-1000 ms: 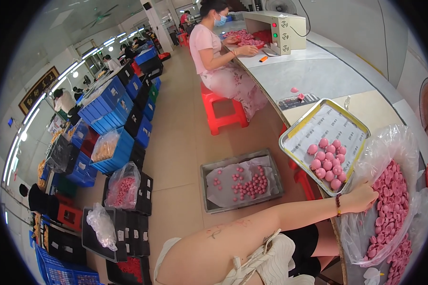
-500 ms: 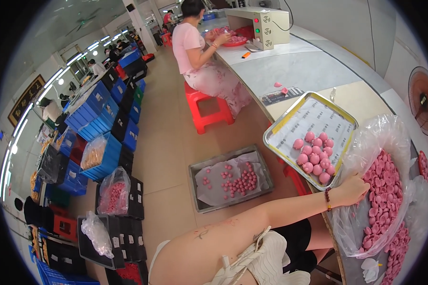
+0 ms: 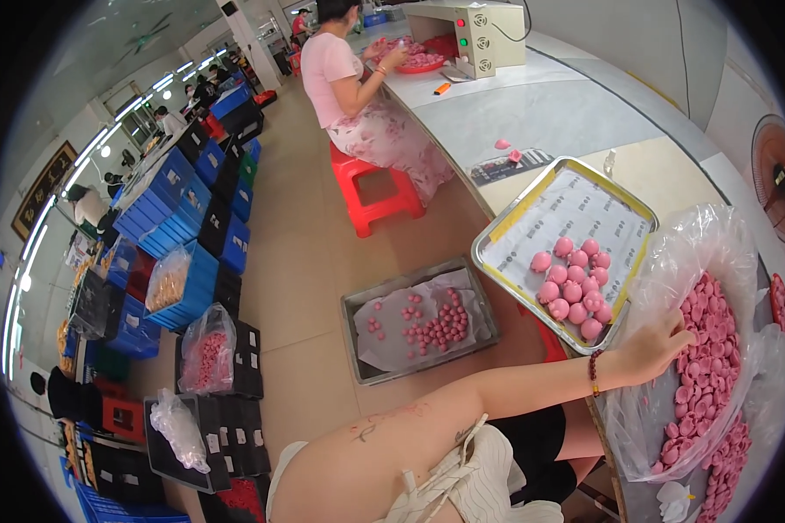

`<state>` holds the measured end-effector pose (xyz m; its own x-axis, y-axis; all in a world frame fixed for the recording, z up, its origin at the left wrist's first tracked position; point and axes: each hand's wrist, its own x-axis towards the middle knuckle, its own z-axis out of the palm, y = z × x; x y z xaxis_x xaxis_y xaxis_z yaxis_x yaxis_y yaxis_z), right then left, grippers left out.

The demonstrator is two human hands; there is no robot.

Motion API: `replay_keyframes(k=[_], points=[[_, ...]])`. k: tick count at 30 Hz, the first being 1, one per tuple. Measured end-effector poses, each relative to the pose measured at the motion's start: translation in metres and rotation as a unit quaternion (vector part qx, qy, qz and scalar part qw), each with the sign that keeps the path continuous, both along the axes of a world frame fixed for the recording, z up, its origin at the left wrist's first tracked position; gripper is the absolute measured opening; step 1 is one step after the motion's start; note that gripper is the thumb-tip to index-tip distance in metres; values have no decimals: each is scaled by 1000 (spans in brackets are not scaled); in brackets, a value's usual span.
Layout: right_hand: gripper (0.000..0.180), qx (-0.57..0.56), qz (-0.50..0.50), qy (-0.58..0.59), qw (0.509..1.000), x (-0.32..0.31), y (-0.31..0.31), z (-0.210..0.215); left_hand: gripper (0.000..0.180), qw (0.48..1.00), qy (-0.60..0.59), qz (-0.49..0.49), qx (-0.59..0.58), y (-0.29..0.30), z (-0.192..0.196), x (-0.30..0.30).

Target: Applying glue to plastic ball halves and pressing them together to form complete toy spheres.

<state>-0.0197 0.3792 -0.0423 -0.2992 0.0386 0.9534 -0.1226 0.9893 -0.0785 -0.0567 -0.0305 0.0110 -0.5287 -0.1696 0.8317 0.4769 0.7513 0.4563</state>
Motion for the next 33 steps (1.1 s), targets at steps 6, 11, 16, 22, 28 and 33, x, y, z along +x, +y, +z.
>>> replay_keyframes(k=[6,11,16,22,28,33], points=[[55,-98,41,-77,991,9,-29,12,19,992,77,-57,79,-6,24,11],[47,-113,83,-122,983,12,-45,24,10,952,38,-196,234,6,42,30],[32,-101,163,-167,967,5,-51,35,23,795,-171,-414,409,21,32,45],[24,-103,149,-175,968,-6,-56,34,19,646,-229,-540,489,43,5,46],[25,-83,153,-193,966,-8,-92,52,24,509,-322,-591,537,43,8,53],[31,-154,143,-343,915,3,-104,68,22,513,-346,-598,509,45,-5,56]])
